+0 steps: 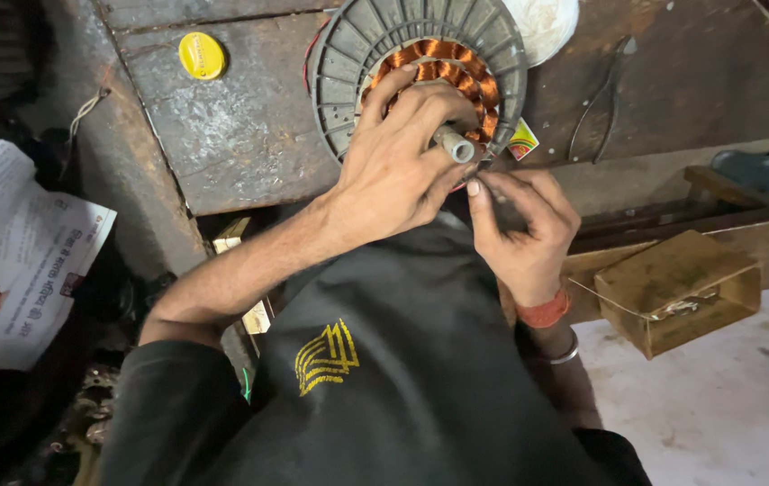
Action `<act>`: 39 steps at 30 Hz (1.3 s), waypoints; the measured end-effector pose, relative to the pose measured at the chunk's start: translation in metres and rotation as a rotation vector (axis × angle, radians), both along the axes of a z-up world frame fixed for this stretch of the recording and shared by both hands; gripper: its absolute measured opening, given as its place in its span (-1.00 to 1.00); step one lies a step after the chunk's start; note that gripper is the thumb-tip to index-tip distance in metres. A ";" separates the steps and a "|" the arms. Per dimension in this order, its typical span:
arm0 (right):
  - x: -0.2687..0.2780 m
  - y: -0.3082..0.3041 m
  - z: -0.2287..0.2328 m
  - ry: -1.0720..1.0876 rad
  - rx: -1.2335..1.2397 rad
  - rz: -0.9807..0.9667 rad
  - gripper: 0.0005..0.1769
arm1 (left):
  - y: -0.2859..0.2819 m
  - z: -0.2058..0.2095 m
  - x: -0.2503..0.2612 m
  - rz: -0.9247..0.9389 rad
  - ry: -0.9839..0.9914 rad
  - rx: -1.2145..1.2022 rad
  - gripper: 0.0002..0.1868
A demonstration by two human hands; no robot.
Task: The person uses pliers to strip the insulation from the ends of two wires connected to a motor stator. They then twist the exposed wire ends together and trim the excess with the pliers.
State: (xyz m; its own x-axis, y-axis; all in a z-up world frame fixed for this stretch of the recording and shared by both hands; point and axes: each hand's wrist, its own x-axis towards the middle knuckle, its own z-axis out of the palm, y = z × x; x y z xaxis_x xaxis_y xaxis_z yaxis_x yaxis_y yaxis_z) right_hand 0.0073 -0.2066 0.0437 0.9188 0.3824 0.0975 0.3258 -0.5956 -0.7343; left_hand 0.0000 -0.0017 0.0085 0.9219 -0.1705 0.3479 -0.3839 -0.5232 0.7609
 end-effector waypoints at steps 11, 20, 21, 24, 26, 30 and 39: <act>0.040 -0.012 0.012 -0.046 -0.132 0.238 -0.86 | 0.002 -0.001 -0.002 -0.011 -0.010 -0.015 -0.85; 0.035 -0.012 0.018 0.182 -0.056 0.256 -0.90 | 0.003 -0.001 -0.001 -0.018 -0.004 0.017 -0.72; 0.032 -0.011 0.018 0.162 -0.038 0.251 -0.89 | 0.002 0.000 -0.002 -0.019 0.002 0.011 -0.72; 0.039 -0.008 0.018 0.090 -0.029 0.223 -0.89 | 0.003 0.000 0.002 -0.017 0.005 0.010 -0.74; 0.050 -0.009 0.015 0.061 -0.085 0.192 -0.91 | 0.001 0.000 -0.001 -0.016 0.014 0.000 -0.76; 0.053 -0.005 0.016 0.183 -0.087 0.194 -0.89 | 0.002 0.002 0.001 -0.015 0.016 -0.001 -0.77; 0.046 -0.008 0.013 0.089 -0.060 0.157 -0.90 | 0.003 0.000 -0.002 -0.024 0.027 0.009 -0.81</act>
State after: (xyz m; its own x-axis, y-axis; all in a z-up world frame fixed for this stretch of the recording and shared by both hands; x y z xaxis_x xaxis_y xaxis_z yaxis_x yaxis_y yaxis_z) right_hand 0.0533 -0.2147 0.0568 0.8515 0.5243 -0.0084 0.3537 -0.5861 -0.7289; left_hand -0.0020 0.0014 0.0088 0.9264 -0.1957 0.3218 -0.3762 -0.5206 0.7664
